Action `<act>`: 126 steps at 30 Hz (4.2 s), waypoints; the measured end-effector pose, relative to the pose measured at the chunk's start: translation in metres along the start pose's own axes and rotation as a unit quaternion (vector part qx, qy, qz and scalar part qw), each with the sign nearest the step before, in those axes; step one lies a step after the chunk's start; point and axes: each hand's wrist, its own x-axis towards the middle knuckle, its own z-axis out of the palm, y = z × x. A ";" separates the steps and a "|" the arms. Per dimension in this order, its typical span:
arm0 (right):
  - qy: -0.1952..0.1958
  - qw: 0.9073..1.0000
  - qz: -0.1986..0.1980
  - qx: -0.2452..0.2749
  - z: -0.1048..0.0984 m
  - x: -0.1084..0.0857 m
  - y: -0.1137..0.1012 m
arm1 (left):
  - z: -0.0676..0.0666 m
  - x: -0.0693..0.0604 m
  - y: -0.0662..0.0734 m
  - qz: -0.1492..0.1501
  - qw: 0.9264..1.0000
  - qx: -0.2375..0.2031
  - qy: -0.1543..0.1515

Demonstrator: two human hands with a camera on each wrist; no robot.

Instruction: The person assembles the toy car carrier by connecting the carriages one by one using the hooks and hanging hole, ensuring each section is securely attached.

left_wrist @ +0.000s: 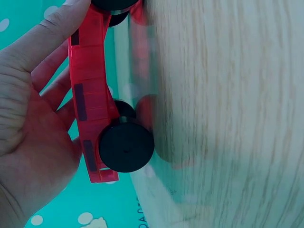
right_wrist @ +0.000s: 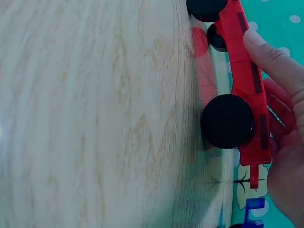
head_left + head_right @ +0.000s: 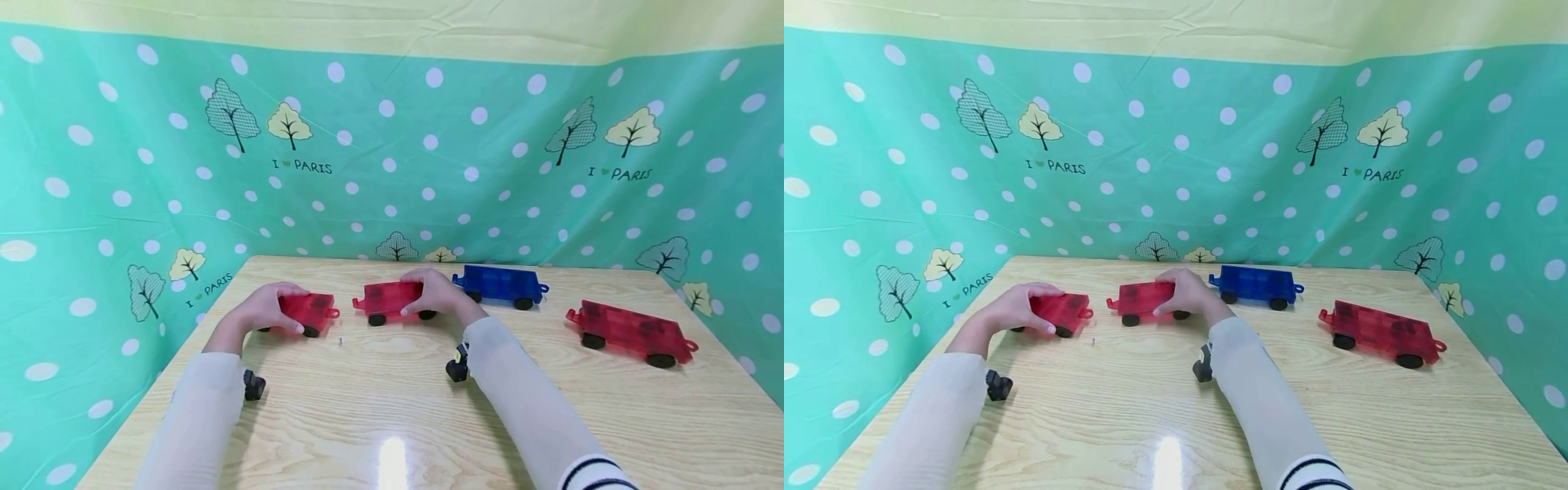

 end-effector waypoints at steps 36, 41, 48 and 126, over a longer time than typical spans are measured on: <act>0.006 1.000 -0.017 -0.001 0.004 -0.015 0.006 | -0.009 -0.003 0.018 0.021 0.998 0.038 0.037; 0.004 1.000 -0.019 -0.001 0.005 -0.017 0.006 | -0.008 0.000 0.024 0.030 0.998 0.042 0.040; 0.006 1.000 -0.022 -0.003 0.006 -0.017 0.006 | -0.004 0.005 0.031 0.038 0.997 0.043 0.043; 0.023 0.999 -0.039 0.009 0.005 -0.031 -0.001 | 0.012 0.012 0.011 0.010 0.999 0.033 0.005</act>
